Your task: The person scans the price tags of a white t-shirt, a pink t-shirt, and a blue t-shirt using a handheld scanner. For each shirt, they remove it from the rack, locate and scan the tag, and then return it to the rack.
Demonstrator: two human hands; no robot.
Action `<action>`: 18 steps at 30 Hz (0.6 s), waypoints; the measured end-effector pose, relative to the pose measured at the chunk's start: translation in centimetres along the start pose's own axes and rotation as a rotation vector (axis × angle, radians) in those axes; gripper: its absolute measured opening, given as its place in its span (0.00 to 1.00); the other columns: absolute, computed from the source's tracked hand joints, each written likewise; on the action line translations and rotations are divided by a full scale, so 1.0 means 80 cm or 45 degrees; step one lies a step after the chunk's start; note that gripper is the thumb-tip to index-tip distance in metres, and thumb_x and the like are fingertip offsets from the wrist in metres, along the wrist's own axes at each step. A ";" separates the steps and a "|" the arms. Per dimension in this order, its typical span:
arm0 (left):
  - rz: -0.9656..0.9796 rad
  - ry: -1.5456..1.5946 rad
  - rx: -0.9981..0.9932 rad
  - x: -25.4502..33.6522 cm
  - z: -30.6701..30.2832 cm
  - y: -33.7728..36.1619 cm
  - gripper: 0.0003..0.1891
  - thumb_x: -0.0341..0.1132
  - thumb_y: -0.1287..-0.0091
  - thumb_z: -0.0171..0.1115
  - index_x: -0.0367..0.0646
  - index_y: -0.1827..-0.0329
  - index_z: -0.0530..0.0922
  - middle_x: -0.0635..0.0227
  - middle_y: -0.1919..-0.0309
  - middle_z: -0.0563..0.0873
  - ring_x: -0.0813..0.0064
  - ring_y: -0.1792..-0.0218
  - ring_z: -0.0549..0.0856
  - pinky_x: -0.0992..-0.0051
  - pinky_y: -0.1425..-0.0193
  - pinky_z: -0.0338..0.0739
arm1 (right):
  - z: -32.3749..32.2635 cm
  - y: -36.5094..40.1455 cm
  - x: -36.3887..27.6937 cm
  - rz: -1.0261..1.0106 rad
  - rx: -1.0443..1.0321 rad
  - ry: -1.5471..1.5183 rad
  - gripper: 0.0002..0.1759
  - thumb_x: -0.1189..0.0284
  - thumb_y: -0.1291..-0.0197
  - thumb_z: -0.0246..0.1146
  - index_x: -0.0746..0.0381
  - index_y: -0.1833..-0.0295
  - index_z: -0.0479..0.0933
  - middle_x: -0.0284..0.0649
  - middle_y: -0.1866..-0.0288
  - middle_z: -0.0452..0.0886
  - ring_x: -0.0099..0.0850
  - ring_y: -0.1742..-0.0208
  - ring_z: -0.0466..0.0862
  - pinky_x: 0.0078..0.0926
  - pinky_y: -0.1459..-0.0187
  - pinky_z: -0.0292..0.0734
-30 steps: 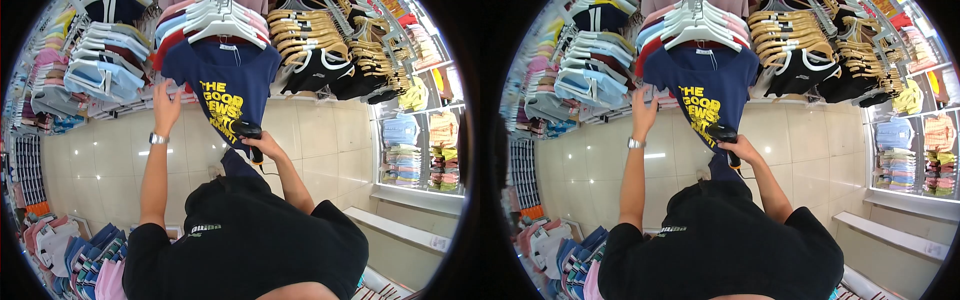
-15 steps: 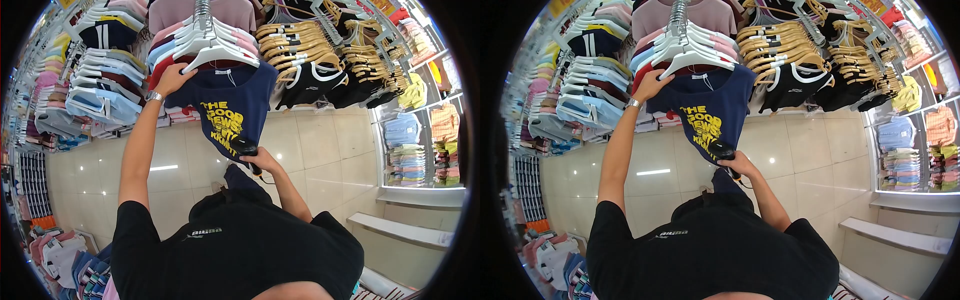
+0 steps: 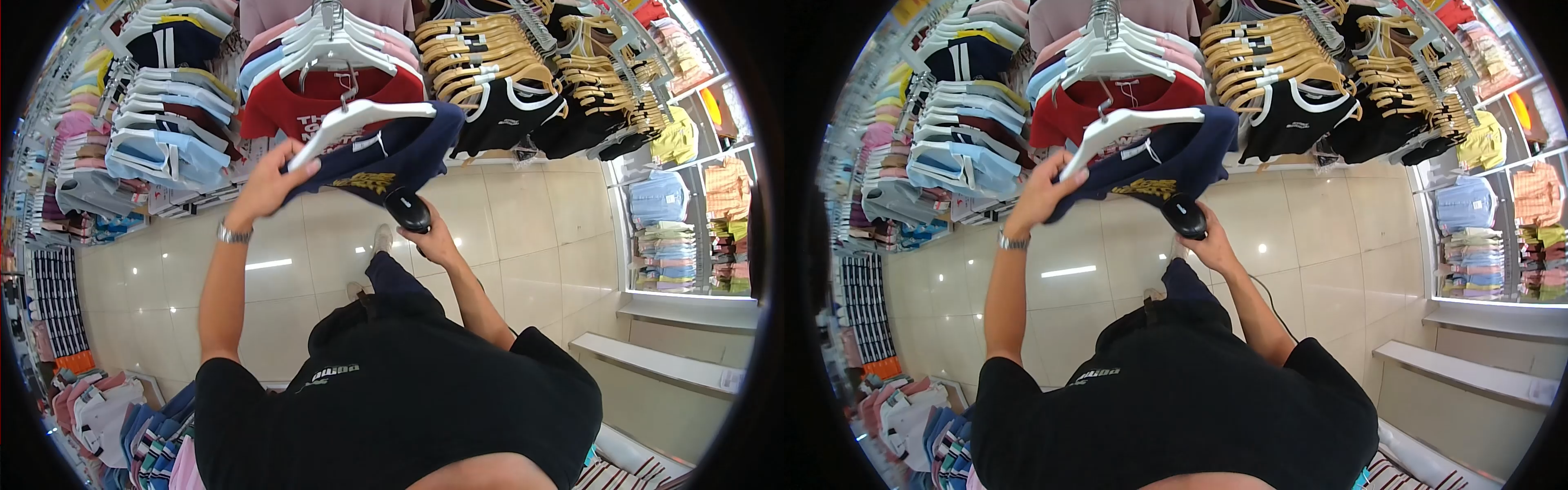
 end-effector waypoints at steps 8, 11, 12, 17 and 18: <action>-0.075 0.595 0.390 -0.034 0.162 0.142 0.16 0.32 0.27 0.63 0.39 0.43 0.69 0.73 0.58 0.77 0.84 0.60 0.73 0.80 0.51 0.71 | 0.023 0.034 -0.115 0.069 -0.438 -0.974 0.36 0.82 0.49 0.73 0.67 0.32 0.71 0.44 0.39 0.81 0.31 0.43 0.82 0.32 0.40 0.76; 0.020 0.485 0.575 -0.016 0.218 0.156 0.22 0.30 0.27 0.61 0.35 0.35 0.64 0.61 0.50 0.79 0.73 0.51 0.79 0.73 0.43 0.74 | 0.036 0.037 -0.120 0.133 -0.672 -1.173 0.38 0.84 0.51 0.72 0.67 0.31 0.70 0.44 0.38 0.81 0.32 0.41 0.81 0.33 0.38 0.75; 0.060 0.400 0.570 -0.012 0.230 0.158 0.25 0.30 0.27 0.59 0.33 0.31 0.62 0.55 0.45 0.78 0.67 0.45 0.80 0.69 0.39 0.73 | 0.042 0.036 -0.117 0.191 -0.753 -1.210 0.39 0.84 0.52 0.72 0.67 0.30 0.70 0.44 0.37 0.81 0.33 0.40 0.81 0.34 0.38 0.75; 0.228 0.132 0.347 -0.002 0.232 0.169 0.42 0.37 0.27 0.60 0.28 0.21 0.43 0.40 0.30 0.62 0.46 0.30 0.68 0.61 0.28 0.64 | 0.041 0.023 -0.118 0.143 -0.876 -1.160 0.40 0.83 0.54 0.72 0.68 0.31 0.70 0.47 0.39 0.81 0.35 0.43 0.83 0.36 0.40 0.77; 0.233 0.065 0.225 0.006 0.225 0.171 0.44 0.40 0.27 0.61 0.28 0.20 0.42 0.40 0.30 0.62 0.46 0.30 0.67 0.61 0.28 0.64 | 0.038 0.022 -0.124 0.170 -0.898 -1.159 0.40 0.82 0.55 0.72 0.69 0.31 0.70 0.47 0.39 0.81 0.35 0.43 0.83 0.36 0.39 0.77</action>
Point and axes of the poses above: each hand's wrist, its own y-axis away from the middle knuckle, its own z-axis out of the palm, x = y × z, the point moved 4 cm from there along -y, towards the middle knuckle
